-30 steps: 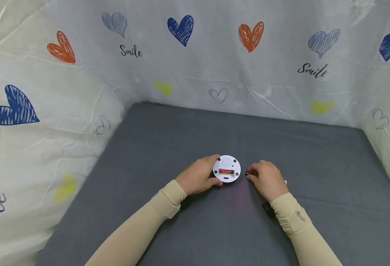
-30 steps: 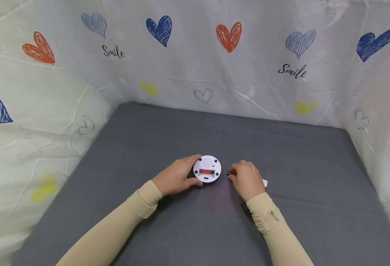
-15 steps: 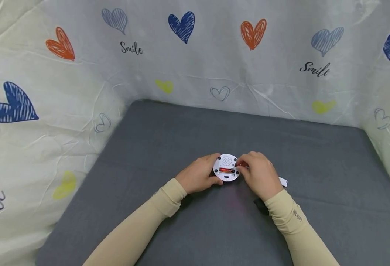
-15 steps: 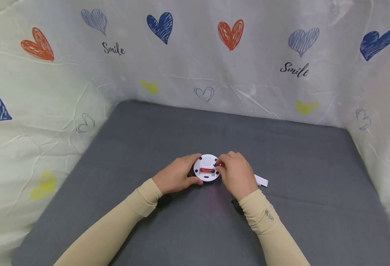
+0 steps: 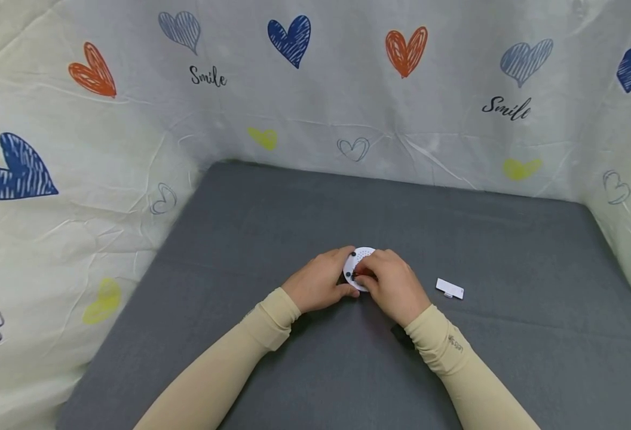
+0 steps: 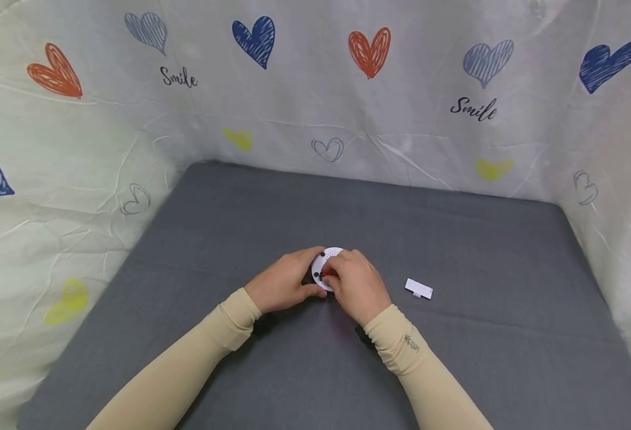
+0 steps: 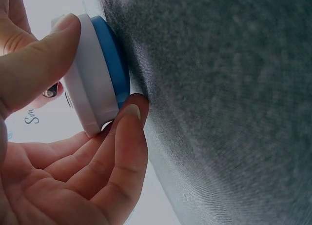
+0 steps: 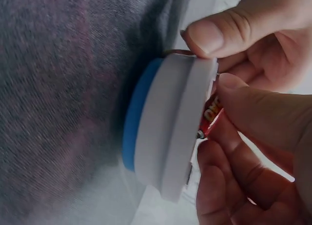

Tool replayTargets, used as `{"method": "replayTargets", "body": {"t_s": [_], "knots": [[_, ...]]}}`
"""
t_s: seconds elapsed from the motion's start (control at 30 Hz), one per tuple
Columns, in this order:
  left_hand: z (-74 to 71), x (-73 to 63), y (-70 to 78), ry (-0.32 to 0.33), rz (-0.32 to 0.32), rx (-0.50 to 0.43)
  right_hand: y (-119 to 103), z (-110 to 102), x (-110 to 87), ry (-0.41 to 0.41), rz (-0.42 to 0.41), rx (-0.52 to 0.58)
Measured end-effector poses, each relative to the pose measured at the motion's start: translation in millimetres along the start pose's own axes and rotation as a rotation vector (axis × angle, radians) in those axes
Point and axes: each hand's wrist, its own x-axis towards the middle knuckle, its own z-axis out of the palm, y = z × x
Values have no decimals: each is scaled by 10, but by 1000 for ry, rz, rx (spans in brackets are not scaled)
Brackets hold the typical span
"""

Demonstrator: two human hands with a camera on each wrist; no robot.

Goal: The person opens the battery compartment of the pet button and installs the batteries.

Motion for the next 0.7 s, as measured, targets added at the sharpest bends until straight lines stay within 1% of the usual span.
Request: {"method": "replayTargets", "body": {"t_s": [0.13, 0.33, 0.43, 0.53, 0.6, 0.7], "knots": [[1, 6, 1, 2, 2, 8, 9, 24, -7, 4, -10, -3], [-11, 17, 0, 6, 11, 23, 28, 16, -9, -14, 4, -18], [-23, 16, 2, 12, 16, 19, 29, 13, 3, 10, 9, -23], [-25, 18, 1, 10, 17, 27, 19, 25, 17, 63, 49, -20], [-20, 16, 2, 3, 11, 35, 7, 38, 20, 83, 97, -11], [-11, 13, 3, -8, -3, 46, -9, 62, 20, 79, 171, 7]]}}
